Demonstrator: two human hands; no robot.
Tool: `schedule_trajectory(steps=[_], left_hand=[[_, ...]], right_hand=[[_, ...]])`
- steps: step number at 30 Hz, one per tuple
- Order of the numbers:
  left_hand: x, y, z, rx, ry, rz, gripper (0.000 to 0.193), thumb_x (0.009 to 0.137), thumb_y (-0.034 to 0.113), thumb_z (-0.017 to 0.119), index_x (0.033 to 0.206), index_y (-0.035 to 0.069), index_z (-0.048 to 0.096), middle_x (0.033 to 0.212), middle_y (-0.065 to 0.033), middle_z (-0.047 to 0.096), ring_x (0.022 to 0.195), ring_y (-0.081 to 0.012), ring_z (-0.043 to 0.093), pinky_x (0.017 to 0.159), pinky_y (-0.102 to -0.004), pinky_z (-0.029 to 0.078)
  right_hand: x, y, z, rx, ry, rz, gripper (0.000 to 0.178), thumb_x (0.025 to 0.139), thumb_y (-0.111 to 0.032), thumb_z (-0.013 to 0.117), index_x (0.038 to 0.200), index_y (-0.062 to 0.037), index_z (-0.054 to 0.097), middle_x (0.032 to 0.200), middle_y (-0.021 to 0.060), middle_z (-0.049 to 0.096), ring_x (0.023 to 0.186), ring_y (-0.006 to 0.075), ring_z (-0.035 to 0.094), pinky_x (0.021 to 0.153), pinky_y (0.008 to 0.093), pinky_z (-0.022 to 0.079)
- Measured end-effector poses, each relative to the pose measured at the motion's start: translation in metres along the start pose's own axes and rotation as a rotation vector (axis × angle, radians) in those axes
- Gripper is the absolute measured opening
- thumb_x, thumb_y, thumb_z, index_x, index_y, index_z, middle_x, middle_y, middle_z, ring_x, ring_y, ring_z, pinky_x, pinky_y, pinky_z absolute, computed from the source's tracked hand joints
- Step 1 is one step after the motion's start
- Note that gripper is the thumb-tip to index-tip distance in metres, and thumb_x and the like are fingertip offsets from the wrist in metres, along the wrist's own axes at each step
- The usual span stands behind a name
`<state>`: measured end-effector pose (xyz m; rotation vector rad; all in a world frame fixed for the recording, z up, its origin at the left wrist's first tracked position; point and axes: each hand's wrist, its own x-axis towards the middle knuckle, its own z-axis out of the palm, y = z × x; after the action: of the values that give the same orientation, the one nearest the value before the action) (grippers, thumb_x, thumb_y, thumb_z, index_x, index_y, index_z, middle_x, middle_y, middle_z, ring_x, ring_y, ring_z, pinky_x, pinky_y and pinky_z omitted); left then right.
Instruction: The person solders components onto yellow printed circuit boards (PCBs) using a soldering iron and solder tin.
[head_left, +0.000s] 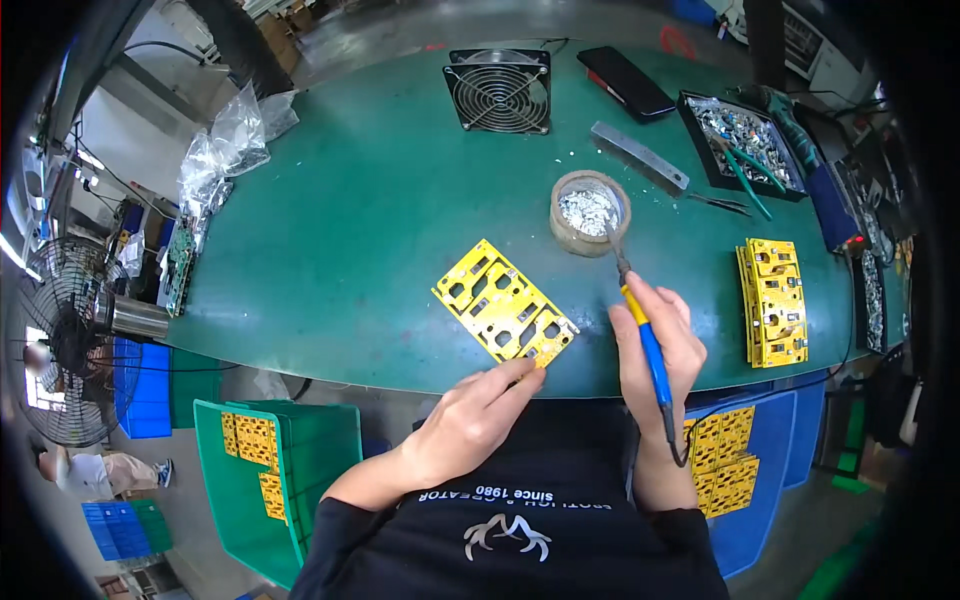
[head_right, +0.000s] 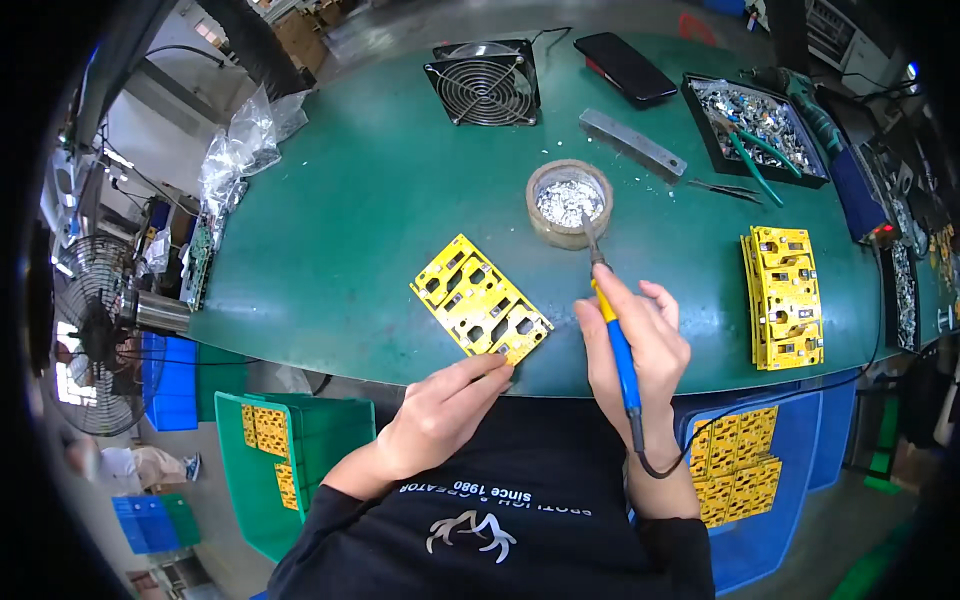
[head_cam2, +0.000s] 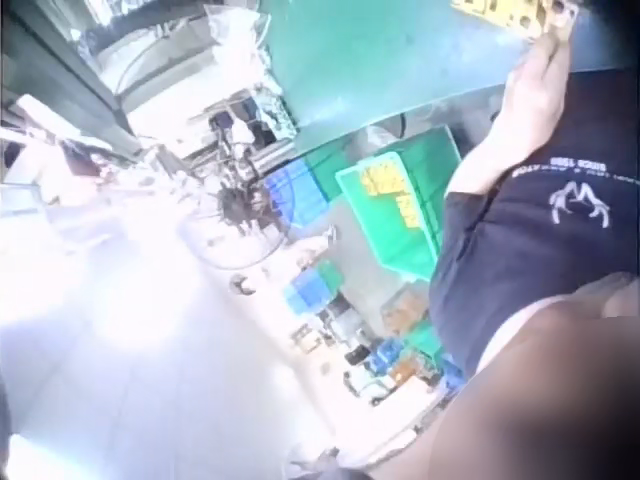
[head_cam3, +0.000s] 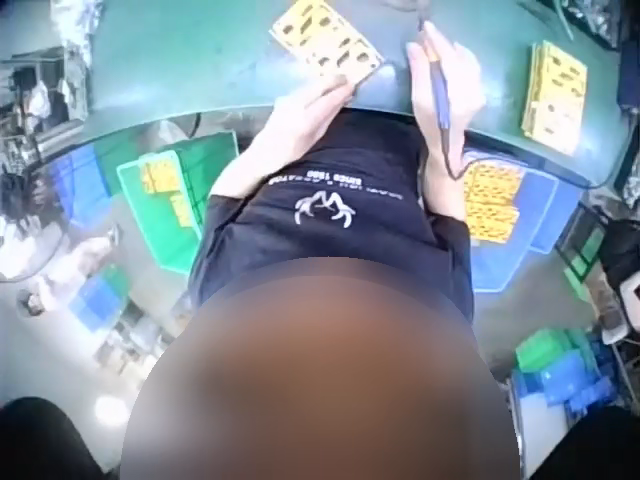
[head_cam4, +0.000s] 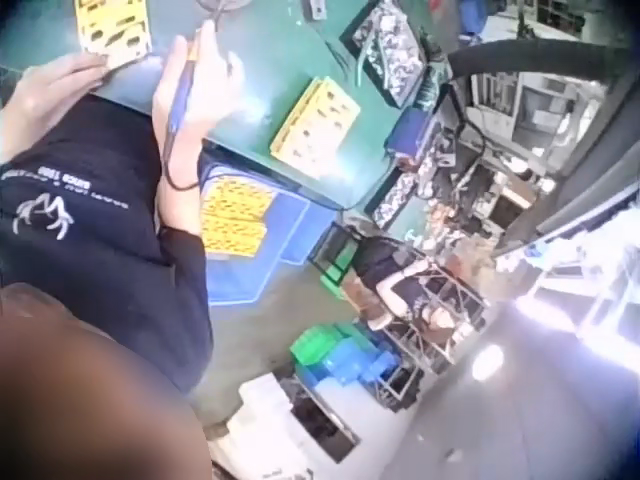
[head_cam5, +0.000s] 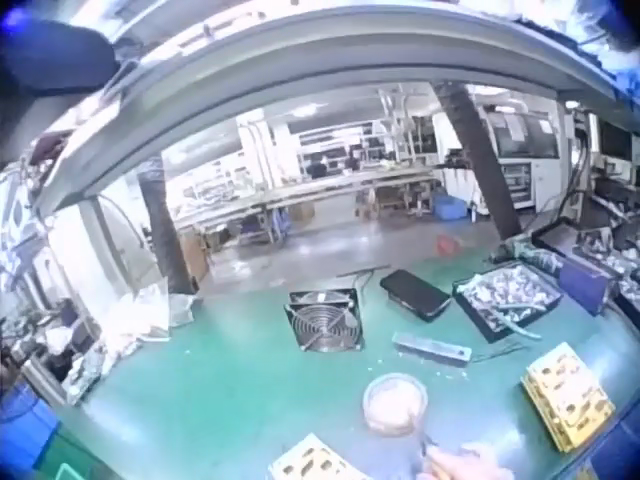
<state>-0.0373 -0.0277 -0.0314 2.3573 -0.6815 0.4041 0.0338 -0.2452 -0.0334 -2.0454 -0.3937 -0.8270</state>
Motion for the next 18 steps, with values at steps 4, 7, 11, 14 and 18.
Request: schedule_trajectory(steps=[4,7,11,14,18], left_hand=[[0.002,0.002,-0.008,0.012,0.090,-0.063,0.027,0.084,-0.004,0.080,0.110,-0.001,0.073,0.108,-0.0156,0.074,0.087,-0.0286,0.076,0.072,-0.0353,0.063],[0.003,-0.003,-0.010,0.071,0.238,-0.106,0.021,0.085,-0.004,0.082,0.103,-0.001,0.072,0.102,-0.0141,0.074,0.076,-0.0227,0.073,0.063,-0.0308,0.059],[0.001,-0.007,-0.013,0.036,0.318,-0.189,0.015,0.086,-0.005,0.081,0.096,0.000,0.070,0.095,-0.0099,0.071,0.063,-0.0118,0.060,0.053,-0.0251,0.048],[0.000,-0.007,-0.014,0.045,0.330,-0.207,0.015,0.086,-0.005,0.081,0.096,-0.001,0.070,0.094,-0.0100,0.071,0.064,-0.0112,0.060,0.053,-0.0245,0.048],[0.000,-0.004,-0.013,0.023,0.320,-0.194,0.015,0.086,-0.006,0.081,0.095,-0.001,0.069,0.094,-0.0102,0.071,0.064,-0.0110,0.060,0.053,-0.0240,0.048]], right_hand=[[-0.011,0.001,0.004,0.045,-0.128,-0.014,0.037,0.084,0.000,0.082,0.119,0.0003,0.074,0.092,0.0131,0.077,0.082,0.0259,0.075,0.094,0.0418,0.054],[-0.019,-0.010,0.011,0.131,-0.220,-0.102,0.052,0.082,-0.014,0.087,0.128,0.0021,0.069,0.103,0.0164,0.076,0.093,0.0297,0.075,0.097,0.0450,0.054],[-0.026,-0.023,0.018,0.126,-0.383,-0.108,0.081,0.079,-0.032,0.090,0.143,0.0041,0.056,0.125,0.0262,0.066,0.119,0.0423,0.065,0.107,0.0549,0.047],[-0.028,-0.026,0.021,0.103,-0.425,-0.105,0.085,0.078,-0.032,0.090,0.145,0.0035,0.054,0.126,0.0272,0.065,0.122,0.0444,0.062,0.109,0.0575,0.045],[-0.030,-0.023,0.020,0.092,-0.435,-0.107,0.086,0.077,-0.028,0.090,0.147,0.0035,0.052,0.127,0.0275,0.064,0.124,0.0453,0.061,0.111,0.0592,0.044]])
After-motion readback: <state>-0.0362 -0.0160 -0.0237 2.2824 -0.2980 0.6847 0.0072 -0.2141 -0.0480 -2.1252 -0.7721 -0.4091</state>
